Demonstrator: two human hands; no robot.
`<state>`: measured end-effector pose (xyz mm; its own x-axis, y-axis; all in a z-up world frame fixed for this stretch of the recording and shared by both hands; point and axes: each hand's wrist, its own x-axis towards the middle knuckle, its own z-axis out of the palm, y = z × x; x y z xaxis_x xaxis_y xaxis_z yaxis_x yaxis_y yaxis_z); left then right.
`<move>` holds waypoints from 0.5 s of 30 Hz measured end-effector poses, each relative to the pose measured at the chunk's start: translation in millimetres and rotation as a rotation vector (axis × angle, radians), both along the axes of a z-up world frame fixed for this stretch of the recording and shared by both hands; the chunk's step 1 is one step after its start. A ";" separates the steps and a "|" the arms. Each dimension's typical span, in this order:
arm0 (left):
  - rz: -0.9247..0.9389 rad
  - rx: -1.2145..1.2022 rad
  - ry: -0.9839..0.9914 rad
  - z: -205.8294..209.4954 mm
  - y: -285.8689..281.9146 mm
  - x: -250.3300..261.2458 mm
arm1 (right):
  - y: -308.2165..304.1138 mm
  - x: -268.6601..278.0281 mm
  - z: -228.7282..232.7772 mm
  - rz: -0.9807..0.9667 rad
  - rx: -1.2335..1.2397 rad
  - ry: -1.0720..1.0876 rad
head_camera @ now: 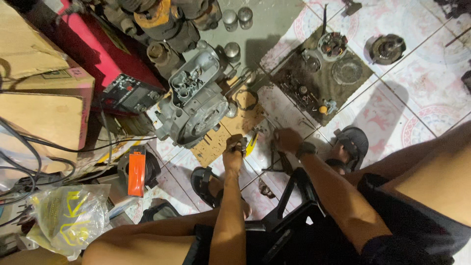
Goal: The person is repairing a small engine component, likely a scooter engine. They use a screwdriver to remove screws and disassemble parts, then use a hammer to tap a small component. The workspace is cluttered with engine parts and tools.
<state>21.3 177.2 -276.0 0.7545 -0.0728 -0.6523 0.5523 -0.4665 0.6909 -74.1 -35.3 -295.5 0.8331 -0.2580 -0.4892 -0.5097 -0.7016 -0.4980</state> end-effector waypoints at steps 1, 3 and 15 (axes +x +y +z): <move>0.000 -0.007 -0.009 11.6 -5.0 -4.9 | 13.8 -5.5 -4.1 0.000 -0.007 -0.009; -0.034 0.034 -0.004 36.4 -9.4 -8.9 | 46.1 -8.2 -13.3 0.124 -0.138 0.022; -0.155 0.251 0.018 43.0 10.9 -14.5 | 79.5 -25.8 -34.7 0.543 -0.239 0.038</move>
<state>6.8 188.1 -233.0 0.7352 -0.0207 -0.6775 0.4723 -0.7013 0.5340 -99.9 44.2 -330.2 0.8597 0.0932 -0.5022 -0.0611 -0.9574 -0.2823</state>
